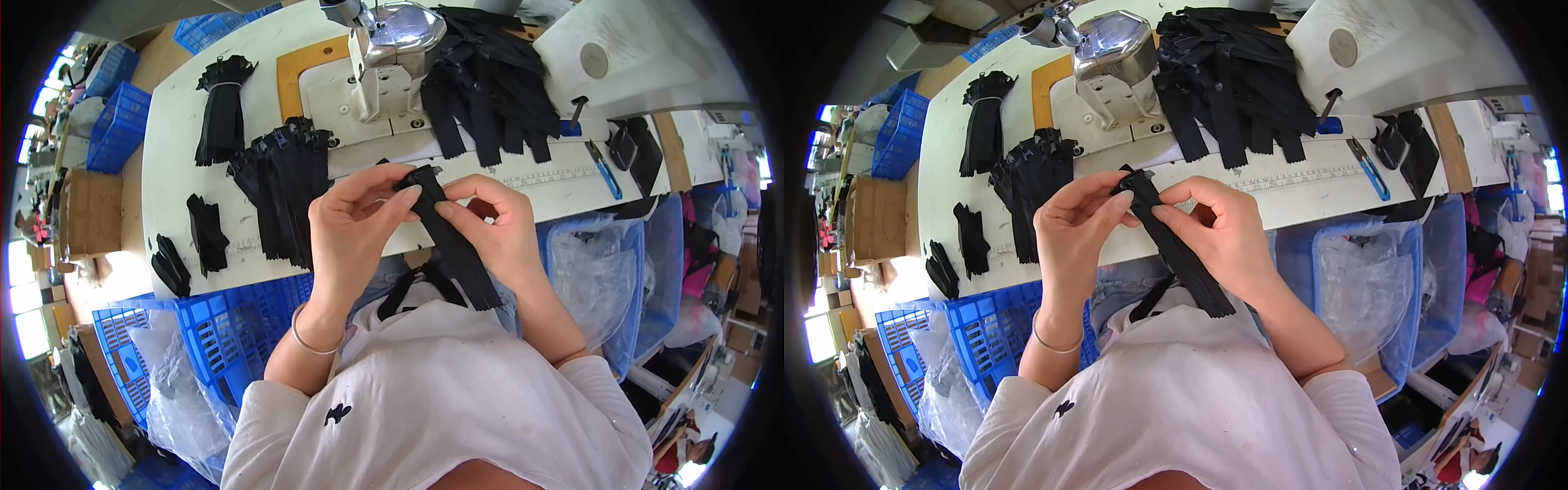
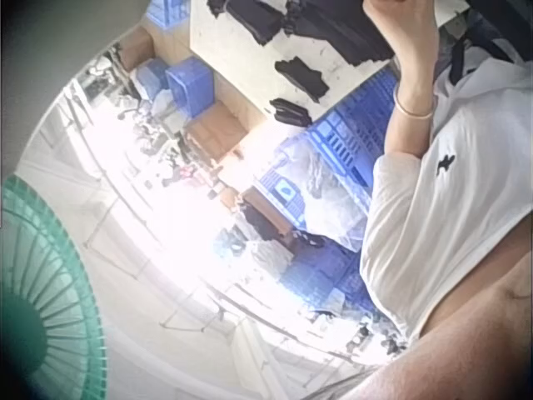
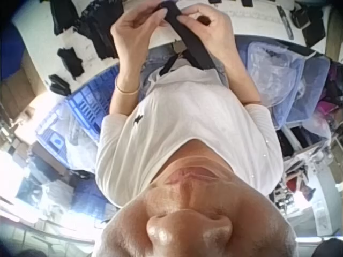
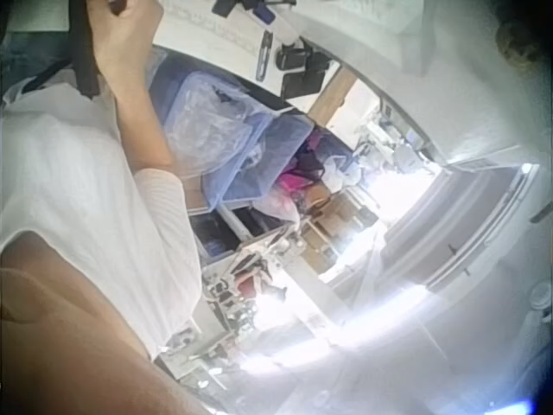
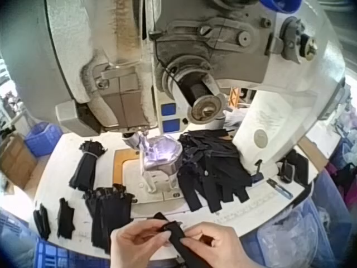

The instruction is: Prepare and sew small black fabric components using an industrial sewing machine.

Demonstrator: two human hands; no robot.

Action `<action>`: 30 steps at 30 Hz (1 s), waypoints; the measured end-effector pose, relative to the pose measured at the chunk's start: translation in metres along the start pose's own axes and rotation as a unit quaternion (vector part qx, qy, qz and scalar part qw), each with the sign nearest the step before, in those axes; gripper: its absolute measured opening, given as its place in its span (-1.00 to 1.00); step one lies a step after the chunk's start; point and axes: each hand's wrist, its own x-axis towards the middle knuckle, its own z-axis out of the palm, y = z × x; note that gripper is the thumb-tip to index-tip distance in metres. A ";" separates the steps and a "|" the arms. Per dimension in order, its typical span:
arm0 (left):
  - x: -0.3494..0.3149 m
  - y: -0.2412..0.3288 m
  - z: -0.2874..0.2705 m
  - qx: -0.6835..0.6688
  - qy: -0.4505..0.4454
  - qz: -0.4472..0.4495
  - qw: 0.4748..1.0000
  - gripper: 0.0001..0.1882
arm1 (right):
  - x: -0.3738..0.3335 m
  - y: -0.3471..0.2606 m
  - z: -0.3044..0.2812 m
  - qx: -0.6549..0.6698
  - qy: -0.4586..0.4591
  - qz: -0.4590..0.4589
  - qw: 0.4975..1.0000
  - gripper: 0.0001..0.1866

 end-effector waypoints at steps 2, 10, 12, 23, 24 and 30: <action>0.000 0.001 0.000 -0.005 0.001 0.005 1.000 -0.80 | 0.001 0.000 0.001 0.003 -0.007 0.023 1.000 -0.94; 0.013 0.015 -0.007 -0.042 -0.006 0.030 0.999 -0.80 | 0.020 0.008 0.002 0.116 -0.078 0.006 0.990 -0.84; 0.022 0.020 -0.011 -0.047 -0.013 0.037 0.998 -0.79 | 0.026 -0.005 0.007 0.125 -0.063 0.009 0.990 -0.85; 0.073 0.046 -0.019 -0.096 -0.042 0.053 0.993 -0.77 | 0.065 -0.039 0.015 -0.016 0.000 -0.088 0.996 -0.83; 0.077 0.049 -0.022 -0.088 -0.051 0.044 0.994 -0.76 | 0.067 -0.040 0.016 -0.016 0.001 -0.090 0.996 -0.83; 0.094 0.058 -0.022 -0.119 -0.056 0.001 0.991 -0.81 | 0.077 -0.047 0.021 -0.006 0.018 -0.130 0.991 -0.84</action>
